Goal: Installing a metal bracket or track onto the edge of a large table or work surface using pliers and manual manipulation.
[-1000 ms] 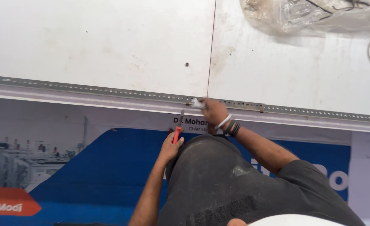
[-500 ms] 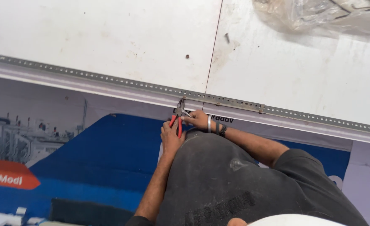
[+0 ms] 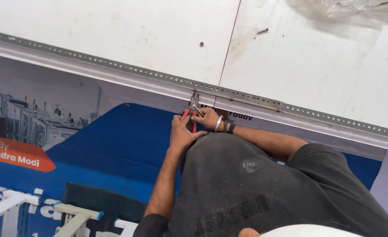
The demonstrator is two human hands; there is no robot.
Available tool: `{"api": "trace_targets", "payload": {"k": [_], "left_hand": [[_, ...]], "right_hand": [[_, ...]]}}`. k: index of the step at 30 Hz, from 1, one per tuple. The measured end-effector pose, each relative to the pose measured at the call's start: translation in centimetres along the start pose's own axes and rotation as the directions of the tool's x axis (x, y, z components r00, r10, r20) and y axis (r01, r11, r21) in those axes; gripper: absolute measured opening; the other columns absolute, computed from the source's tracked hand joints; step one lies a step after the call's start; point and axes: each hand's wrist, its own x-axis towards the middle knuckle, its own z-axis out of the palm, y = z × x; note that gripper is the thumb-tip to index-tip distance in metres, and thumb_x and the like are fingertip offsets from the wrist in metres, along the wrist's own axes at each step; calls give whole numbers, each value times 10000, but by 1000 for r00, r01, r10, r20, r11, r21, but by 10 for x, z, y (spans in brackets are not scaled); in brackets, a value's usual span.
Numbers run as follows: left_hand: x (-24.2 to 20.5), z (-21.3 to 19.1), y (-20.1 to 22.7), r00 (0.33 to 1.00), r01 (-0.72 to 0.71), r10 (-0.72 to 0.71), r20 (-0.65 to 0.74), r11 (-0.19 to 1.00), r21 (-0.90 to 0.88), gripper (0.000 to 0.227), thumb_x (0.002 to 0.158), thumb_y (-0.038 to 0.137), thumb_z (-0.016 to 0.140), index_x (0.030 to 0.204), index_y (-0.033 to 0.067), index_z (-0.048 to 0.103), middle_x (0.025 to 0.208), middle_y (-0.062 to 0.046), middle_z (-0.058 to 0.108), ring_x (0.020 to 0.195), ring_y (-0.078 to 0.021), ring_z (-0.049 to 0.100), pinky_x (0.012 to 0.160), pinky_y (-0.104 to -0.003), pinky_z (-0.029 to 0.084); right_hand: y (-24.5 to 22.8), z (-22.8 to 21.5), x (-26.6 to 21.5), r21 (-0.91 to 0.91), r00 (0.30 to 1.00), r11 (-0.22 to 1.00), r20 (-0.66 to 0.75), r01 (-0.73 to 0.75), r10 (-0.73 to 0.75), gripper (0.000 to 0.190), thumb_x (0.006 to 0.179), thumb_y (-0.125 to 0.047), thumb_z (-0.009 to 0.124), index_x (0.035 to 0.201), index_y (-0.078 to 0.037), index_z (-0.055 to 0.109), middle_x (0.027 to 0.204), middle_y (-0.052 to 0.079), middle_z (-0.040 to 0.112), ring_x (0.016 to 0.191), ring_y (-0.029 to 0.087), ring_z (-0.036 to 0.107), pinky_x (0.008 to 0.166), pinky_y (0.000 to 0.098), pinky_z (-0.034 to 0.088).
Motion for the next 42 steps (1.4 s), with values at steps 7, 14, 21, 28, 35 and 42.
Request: {"api": "trace_targets", "payload": {"k": [7,14,21,28,35,42], "left_hand": [[4,9,-9,998,-54,54,-40,998,15,1010,560,571,952,1361,42,638,1157,-137,480,1118,-305,496,943,-434,499],[2,7,-10,996,-79,81,-45,996,31,1028,571,566,946,1363,-1,619,1133,-136,468,1095,-305,491,924,-431,494],[0,16,-18,995,-84,89,-54,993,87,993,607,577,934,1341,-16,623,1147,-133,463,1098,-299,491,931,-428,487],[2,24,-22,990,-102,110,-85,990,94,992,614,572,936,1341,-25,619,1164,-140,460,1110,-305,485,934,-433,484],[4,30,-25,983,-109,125,-132,987,118,897,635,500,940,1311,-6,638,1169,-148,457,1098,-311,484,949,-439,477],[4,25,-26,987,-85,107,-122,981,176,836,654,441,926,1345,63,644,1178,-141,468,1084,-303,490,921,-447,466]], "right_hand": [[-11,1,-1,7,997,1000,-73,3,-2,436,883,-235,813,619,-94,496,575,-82,421,563,29,359,482,274,338],[-23,3,-6,-7,996,999,-81,-33,32,488,902,-261,806,607,-83,460,557,-75,397,546,40,346,478,277,328],[-37,1,-13,34,997,999,-68,-35,37,388,899,-254,790,633,-100,554,564,-93,438,550,26,377,488,264,352],[-37,-1,-12,-13,997,998,-40,-62,62,417,906,-262,789,627,-96,528,556,-90,405,532,38,350,479,268,336],[-30,-3,-7,47,999,998,-15,-51,52,390,912,-247,796,649,-82,561,580,-94,434,558,28,374,493,264,359],[-24,-2,-1,1,999,999,0,-42,42,369,908,-238,805,672,-57,585,581,-82,432,562,35,385,496,270,362]]}}
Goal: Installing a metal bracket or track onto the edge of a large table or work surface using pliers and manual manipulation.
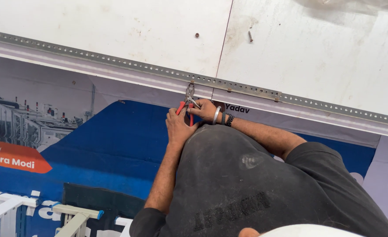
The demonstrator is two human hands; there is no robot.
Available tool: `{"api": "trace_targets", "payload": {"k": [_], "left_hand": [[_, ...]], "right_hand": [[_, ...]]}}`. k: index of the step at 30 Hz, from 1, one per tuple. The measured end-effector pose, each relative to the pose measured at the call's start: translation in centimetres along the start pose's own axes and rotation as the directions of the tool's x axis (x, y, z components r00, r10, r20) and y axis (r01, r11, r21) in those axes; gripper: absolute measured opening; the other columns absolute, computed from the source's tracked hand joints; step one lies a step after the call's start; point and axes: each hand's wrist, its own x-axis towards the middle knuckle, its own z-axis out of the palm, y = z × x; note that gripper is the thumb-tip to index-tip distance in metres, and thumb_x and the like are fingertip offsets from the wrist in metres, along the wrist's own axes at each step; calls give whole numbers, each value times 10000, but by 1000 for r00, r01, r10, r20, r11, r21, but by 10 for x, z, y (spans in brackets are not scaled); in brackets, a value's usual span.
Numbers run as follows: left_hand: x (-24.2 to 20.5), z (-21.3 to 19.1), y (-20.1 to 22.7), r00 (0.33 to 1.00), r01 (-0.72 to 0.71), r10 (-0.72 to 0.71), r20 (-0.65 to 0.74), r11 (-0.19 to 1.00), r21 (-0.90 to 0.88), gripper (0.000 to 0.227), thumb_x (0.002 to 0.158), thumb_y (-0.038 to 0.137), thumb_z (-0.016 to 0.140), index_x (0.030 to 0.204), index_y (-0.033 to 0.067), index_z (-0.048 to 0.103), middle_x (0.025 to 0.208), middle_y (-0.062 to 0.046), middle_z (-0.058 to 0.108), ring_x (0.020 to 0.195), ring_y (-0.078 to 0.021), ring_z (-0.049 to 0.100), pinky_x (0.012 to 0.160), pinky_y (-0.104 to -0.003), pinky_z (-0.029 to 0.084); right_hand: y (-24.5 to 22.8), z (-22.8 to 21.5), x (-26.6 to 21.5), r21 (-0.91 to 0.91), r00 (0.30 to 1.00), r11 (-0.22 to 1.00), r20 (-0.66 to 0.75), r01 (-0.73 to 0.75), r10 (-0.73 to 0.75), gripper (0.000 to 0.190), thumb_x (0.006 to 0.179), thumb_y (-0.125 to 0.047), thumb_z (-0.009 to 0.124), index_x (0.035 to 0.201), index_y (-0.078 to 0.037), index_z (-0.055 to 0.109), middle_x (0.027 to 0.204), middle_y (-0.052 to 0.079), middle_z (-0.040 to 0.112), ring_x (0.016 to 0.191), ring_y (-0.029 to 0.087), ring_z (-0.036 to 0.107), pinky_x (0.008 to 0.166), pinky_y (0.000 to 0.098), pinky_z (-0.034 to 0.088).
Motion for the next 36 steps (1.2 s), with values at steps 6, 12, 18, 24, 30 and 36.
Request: {"api": "trace_targets", "payload": {"k": [6,12,18,24,30,36], "left_hand": [[-3,-19,8,998,40,-43,47,997,61,931,641,645,889,1377,144,616,1170,-142,463,1093,-321,463,933,-506,411],[-4,-26,9,998,-3,-4,56,992,128,1021,598,693,869,1415,164,561,1248,-162,449,1225,-356,430,988,-564,376],[-5,-27,12,998,11,-21,57,986,168,1071,569,715,857,1437,174,542,1320,-210,422,1245,-388,402,992,-590,351],[-11,-12,13,999,3,-9,51,995,105,1094,630,770,814,1474,137,526,1304,-204,442,1161,-376,474,933,-578,439],[-5,8,-15,981,-125,118,-154,991,-40,428,1039,467,575,1387,233,666,1105,-129,580,963,-324,638,771,-460,570],[8,5,-32,960,-212,238,-150,962,170,343,1017,408,554,1206,190,739,920,-131,602,772,-337,650,596,-467,544]], "right_hand": [[12,1,10,-9,999,1000,30,19,-19,329,900,-236,799,686,-66,616,582,-85,457,561,33,401,508,263,383],[9,1,15,-39,999,999,23,32,-31,353,883,-228,820,662,-64,598,566,-86,450,549,28,389,483,261,351],[25,-2,22,25,992,995,78,96,-98,458,935,-235,830,672,-26,518,593,-80,396,566,35,341,485,270,298],[3,-12,5,-27,993,998,107,51,-48,270,894,-232,802,733,-64,664,556,-86,477,524,25,397,470,258,340],[13,-10,6,57,990,990,59,128,-131,392,888,-192,815,665,-81,512,599,-88,423,578,30,355,510,260,345],[15,-5,16,52,992,992,49,117,-120,500,881,-187,836,635,-94,410,593,-86,403,581,31,343,511,262,359]]}}
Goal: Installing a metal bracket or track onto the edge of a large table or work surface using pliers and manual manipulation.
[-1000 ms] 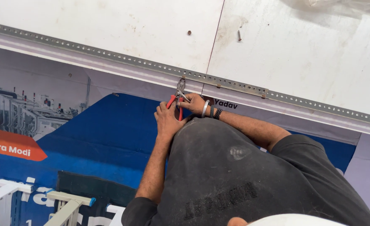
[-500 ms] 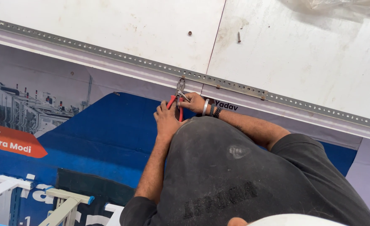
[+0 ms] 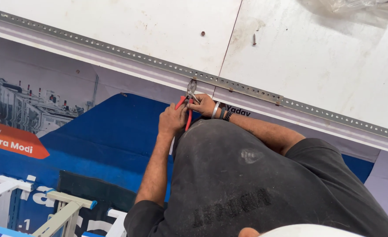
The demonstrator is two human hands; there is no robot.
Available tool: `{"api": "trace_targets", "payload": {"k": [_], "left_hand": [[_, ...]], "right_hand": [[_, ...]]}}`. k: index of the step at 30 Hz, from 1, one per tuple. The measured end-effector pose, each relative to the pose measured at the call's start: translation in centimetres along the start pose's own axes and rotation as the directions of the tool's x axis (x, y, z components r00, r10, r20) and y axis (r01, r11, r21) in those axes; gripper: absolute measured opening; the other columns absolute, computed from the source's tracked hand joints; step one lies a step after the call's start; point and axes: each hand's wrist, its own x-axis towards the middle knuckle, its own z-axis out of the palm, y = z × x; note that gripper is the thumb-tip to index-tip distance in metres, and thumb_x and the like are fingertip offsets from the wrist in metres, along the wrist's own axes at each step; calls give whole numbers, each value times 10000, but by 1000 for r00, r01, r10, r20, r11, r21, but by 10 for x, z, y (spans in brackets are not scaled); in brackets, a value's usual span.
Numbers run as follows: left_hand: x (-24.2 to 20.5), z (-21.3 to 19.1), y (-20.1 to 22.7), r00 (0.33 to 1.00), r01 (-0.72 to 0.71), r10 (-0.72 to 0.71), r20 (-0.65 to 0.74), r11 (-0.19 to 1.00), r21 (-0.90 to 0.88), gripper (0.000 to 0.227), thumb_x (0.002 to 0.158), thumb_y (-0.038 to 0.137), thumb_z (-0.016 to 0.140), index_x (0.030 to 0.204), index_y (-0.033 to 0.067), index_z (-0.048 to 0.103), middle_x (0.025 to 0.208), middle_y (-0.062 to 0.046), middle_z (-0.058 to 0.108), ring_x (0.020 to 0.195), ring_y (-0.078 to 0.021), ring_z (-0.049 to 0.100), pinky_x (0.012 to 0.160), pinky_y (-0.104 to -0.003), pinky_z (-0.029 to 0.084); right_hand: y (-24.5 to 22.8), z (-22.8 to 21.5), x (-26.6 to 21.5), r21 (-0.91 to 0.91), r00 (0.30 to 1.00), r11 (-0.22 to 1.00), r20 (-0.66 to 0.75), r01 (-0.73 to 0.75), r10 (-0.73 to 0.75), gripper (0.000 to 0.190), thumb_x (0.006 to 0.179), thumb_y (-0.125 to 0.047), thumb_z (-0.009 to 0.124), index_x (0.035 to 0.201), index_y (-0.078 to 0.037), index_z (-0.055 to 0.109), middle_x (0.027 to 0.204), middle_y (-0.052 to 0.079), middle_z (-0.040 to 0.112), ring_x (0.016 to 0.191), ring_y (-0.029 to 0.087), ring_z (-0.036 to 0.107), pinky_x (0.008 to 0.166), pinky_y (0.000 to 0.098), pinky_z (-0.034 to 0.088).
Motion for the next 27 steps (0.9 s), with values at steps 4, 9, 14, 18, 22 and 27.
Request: {"api": "trace_targets", "payload": {"k": [4,9,14,18,22,27], "left_hand": [[3,-20,5,1000,-7,9,16,993,-120,329,1012,409,593,1210,189,738,918,-114,608,807,-332,636,660,-471,539],[-7,-12,16,999,-32,32,-6,988,-150,621,819,559,787,1223,104,662,1020,-152,567,933,-354,584,767,-478,525],[-23,36,16,972,199,-222,-70,947,-251,907,664,420,872,1370,141,377,1181,-118,521,1117,-352,559,889,-473,524],[-10,2,36,955,245,-292,-61,884,-397,1148,611,353,880,1542,82,266,1189,-181,522,1100,-407,565,860,-503,515],[-8,11,30,934,355,-350,70,890,-286,1087,609,312,885,1527,142,328,1180,-181,546,1054,-407,617,867,-493,541],[-5,3,36,938,345,-342,59,908,-239,1077,567,315,886,1485,114,359,1188,-192,545,1053,-422,616,868,-496,547]], "right_hand": [[-7,0,2,5,1000,1000,-4,-16,16,432,873,-180,835,646,-96,477,592,-82,416,571,29,368,509,258,366],[-24,-6,-1,96,988,984,63,-147,142,224,862,-199,803,732,-126,635,595,-76,533,556,25,479,503,244,392],[8,-9,1,144,996,990,84,-2,-10,488,935,-256,848,694,-71,465,618,-69,527,638,19,565,620,237,549],[-70,-34,-17,-261,990,959,52,-112,130,357,950,-310,824,802,-20,679,614,-31,467,598,98,442,554,302,426],[-113,-89,-26,-476,986,877,164,71,9,275,975,-314,660,1116,-79,684,791,19,697,692,152,685,665,338,556],[-144,-128,-18,-601,997,798,78,33,17,301,1011,-259,578,1229,-77,679,890,162,756,777,257,734,758,384,585]]}}
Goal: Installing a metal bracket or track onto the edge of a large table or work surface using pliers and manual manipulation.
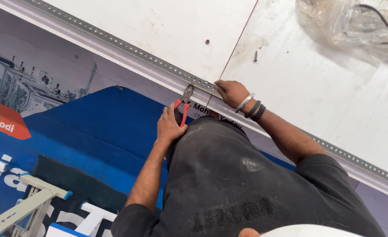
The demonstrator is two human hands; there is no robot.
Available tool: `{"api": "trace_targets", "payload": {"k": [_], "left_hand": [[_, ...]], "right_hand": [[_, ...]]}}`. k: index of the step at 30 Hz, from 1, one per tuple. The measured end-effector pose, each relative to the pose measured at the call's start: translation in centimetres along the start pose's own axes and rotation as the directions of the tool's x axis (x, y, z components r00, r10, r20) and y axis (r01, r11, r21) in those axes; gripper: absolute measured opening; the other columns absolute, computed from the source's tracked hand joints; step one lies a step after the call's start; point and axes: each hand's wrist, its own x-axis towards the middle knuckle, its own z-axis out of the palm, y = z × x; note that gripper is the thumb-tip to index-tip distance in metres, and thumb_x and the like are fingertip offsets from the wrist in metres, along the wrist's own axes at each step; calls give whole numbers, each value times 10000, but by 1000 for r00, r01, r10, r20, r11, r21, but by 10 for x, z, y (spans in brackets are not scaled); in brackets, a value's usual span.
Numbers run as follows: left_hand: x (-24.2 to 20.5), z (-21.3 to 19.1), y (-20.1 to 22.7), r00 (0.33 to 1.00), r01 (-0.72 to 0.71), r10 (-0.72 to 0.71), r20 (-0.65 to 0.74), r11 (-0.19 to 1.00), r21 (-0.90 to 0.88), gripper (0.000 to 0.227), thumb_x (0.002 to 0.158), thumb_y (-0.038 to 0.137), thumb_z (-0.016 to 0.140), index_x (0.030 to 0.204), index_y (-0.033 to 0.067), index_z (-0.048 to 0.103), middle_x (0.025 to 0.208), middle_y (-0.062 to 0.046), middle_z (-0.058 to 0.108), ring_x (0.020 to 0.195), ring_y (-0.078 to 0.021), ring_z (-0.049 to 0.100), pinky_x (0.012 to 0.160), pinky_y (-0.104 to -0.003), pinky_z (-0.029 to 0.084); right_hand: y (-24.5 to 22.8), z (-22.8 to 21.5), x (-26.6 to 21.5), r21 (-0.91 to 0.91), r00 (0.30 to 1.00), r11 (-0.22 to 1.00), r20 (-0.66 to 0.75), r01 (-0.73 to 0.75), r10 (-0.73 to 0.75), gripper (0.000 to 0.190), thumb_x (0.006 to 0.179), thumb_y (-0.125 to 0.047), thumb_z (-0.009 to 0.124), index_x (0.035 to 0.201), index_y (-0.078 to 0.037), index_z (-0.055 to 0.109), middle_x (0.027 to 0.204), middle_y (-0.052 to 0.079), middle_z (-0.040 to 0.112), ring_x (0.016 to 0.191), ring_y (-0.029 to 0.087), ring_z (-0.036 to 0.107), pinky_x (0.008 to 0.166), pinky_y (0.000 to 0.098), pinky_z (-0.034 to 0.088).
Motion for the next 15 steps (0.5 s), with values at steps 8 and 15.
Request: {"api": "trace_targets", "payload": {"k": [8,15], "left_hand": [[-1,4,10,999,37,-38,21,998,45,1049,589,280,858,1494,81,367,1204,-191,551,1079,-406,614,882,-488,547],[5,5,-3,999,33,-33,34,999,10,1084,590,324,894,1496,61,359,1209,-207,550,1089,-420,608,871,-492,546]], "right_hand": [[2,12,13,-347,950,890,12,295,-311,267,1035,-194,543,1202,-26,665,974,174,725,859,375,690,759,461,551],[1,18,14,-441,913,819,5,368,-407,275,1003,-147,553,1247,-50,632,911,146,683,824,340,684,702,437,558]]}}
